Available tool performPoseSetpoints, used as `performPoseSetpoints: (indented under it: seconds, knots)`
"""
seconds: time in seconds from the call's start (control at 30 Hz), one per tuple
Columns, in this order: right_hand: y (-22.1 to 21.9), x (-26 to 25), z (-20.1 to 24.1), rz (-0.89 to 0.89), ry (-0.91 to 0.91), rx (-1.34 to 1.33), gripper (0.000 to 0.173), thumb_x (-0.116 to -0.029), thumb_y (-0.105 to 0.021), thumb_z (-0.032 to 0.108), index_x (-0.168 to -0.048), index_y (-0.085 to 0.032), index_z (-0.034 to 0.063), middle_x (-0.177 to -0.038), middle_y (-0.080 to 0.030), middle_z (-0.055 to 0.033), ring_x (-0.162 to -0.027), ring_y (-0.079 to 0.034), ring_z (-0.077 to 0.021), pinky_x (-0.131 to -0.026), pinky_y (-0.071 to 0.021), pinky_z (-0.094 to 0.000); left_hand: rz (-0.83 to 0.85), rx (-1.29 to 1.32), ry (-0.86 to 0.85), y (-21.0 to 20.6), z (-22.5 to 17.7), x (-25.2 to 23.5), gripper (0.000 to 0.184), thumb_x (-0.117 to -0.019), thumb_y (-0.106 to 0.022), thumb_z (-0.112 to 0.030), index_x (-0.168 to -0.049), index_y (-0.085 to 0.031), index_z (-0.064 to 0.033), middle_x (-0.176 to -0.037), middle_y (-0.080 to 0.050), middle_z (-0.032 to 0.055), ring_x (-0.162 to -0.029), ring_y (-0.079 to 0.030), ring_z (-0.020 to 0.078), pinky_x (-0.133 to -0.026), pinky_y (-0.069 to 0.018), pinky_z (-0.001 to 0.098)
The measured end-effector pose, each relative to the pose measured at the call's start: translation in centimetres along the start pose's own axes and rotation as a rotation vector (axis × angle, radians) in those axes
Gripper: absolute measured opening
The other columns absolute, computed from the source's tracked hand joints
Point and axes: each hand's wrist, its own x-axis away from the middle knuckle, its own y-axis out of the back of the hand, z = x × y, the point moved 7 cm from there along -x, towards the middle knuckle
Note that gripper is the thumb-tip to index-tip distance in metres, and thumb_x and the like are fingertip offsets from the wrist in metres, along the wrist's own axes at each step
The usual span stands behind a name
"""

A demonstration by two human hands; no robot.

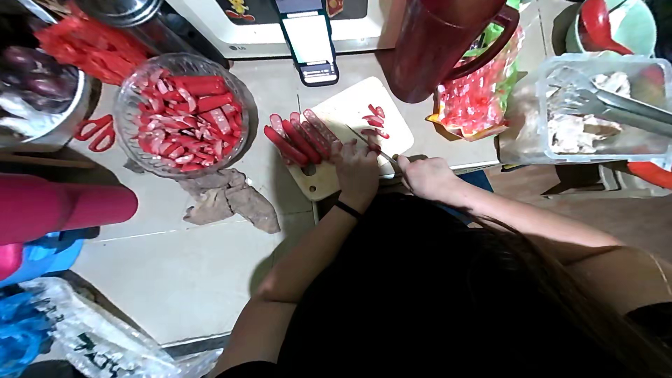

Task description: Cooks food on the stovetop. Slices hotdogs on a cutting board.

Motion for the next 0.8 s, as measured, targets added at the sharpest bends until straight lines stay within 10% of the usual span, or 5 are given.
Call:
performPoseSetpoints:
  seconds: [0.23,0.47,0.6,0.8]
  knots:
    - [-0.1,-0.5,0.0,-0.079,0.052,-0.07,0.029,-0.1068,-0.053,0.022,-0.129,-0.059,0.0048,-0.091,-0.071,-0.0206,-0.089,-0.072,-0.0429,-0.071,-0.0553,-0.0606,-0.07,-0.013,-0.04,0.4,0.0,0.1,0.011,-0.093,-0.068,-0.009,-0.089,-0.078,-0.0095,-0.099,-0.078,0.0061,-0.118,-0.065,0.0337,-0.113,-0.0317,0.0606]
    - [1.2,-0.9,-1.5,-0.086,0.062,-0.134,0.029,-0.1083,-0.044,0.023,-0.126,-0.056,0.0035,-0.097,-0.069,-0.0218,-0.095,-0.07,-0.0436,-0.077,-0.054,-0.0604,-0.094,0.014,0.014,0.2,2.0,-0.6,0.018,-0.0986,-0.064,-0.017,-0.111,-0.077,-0.0122,-0.119,-0.075,0.0055,-0.12,-0.065,0.0339,-0.111,-0.034,0.062]
    - [1.8,-0.8,-1.8,-0.15,0.053,-0.204,0.027,-0.1086,-0.041,0.022,-0.122,-0.055,0.0034,-0.09,-0.068,-0.0198,-0.09,-0.071,-0.0421,-0.073,-0.0542,-0.0592,-0.094,0.094,-0.004,-0.2,2.2,-2.2,0.017,-0.0982,-0.062,-0.008,-0.108,-0.075,-0.0034,-0.115,-0.074,0.0151,-0.107,-0.069,0.0369,-0.093,-0.053,0.053]
    - [1.3,-1.6,-5.0,-0.331,-0.259,-0.304,0.045,-0.1094,-0.042,0.032,-0.142,-0.048,0.0021,-0.107,-0.07,-0.0309,-0.102,-0.069,-0.0525,-0.083,-0.0512,-0.0716,-0.016,0.111,0.008,1.8,0.3,-2.8,0.021,-0.0957,-0.065,-0.006,-0.114,-0.074,-0.0056,-0.127,-0.069,0.0127,-0.118,-0.065,0.031,-0.1,-0.0536,0.0479]
